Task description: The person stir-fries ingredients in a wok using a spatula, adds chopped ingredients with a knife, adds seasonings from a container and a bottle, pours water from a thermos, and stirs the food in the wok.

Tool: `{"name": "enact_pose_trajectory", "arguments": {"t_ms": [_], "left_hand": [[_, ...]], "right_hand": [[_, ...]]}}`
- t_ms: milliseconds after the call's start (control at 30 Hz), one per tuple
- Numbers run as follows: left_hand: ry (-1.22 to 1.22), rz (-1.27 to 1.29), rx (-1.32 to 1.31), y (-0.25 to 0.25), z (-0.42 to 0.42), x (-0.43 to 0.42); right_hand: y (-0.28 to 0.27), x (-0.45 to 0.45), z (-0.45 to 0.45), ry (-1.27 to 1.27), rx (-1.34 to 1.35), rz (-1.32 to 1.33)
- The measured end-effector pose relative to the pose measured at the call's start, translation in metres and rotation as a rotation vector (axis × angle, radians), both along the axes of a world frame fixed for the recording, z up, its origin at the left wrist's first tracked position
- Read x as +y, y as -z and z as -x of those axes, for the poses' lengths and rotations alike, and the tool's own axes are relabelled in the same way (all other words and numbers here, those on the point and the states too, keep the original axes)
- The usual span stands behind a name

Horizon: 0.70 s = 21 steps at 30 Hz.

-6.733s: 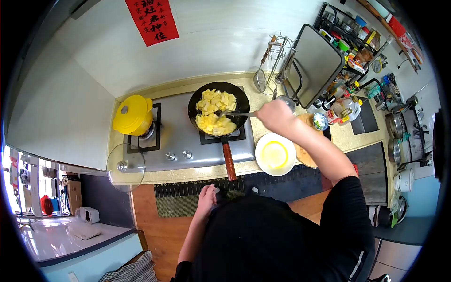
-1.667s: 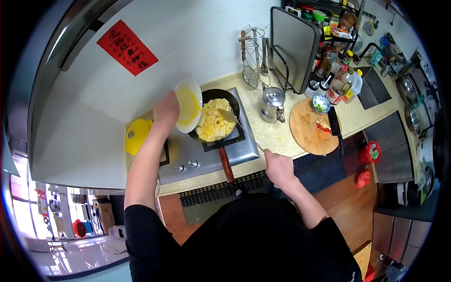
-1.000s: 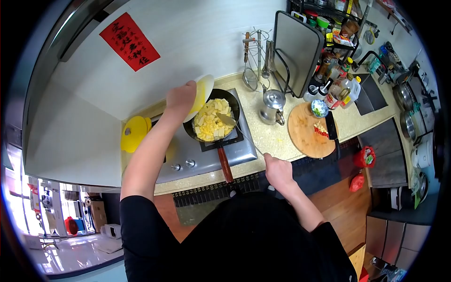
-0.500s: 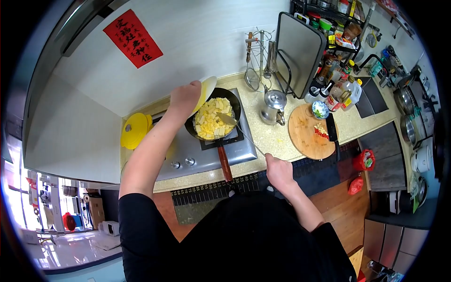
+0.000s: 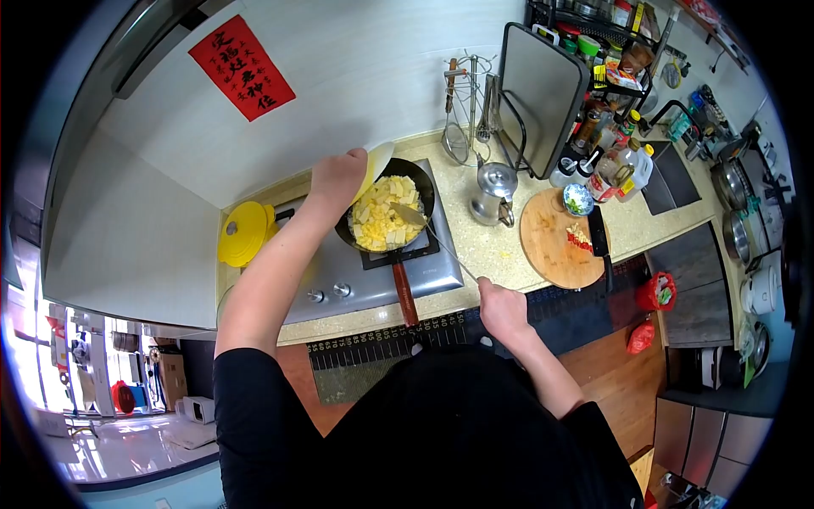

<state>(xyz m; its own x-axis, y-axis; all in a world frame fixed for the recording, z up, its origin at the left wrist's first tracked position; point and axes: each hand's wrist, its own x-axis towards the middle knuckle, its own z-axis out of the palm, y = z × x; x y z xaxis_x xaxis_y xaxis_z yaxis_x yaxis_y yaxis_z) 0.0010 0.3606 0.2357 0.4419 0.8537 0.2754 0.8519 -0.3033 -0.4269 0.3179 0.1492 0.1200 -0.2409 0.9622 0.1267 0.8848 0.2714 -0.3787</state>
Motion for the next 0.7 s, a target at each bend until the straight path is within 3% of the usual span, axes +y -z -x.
{"name": "enact_pose_trajectory", "arguments": {"t_ms": [700], "left_hand": [[-0.011, 0.006, -0.016, 0.010, -0.001, 0.003]], "right_hand": [[0.006, -0.001, -0.002, 0.006, 0.006, 0.027]]}}
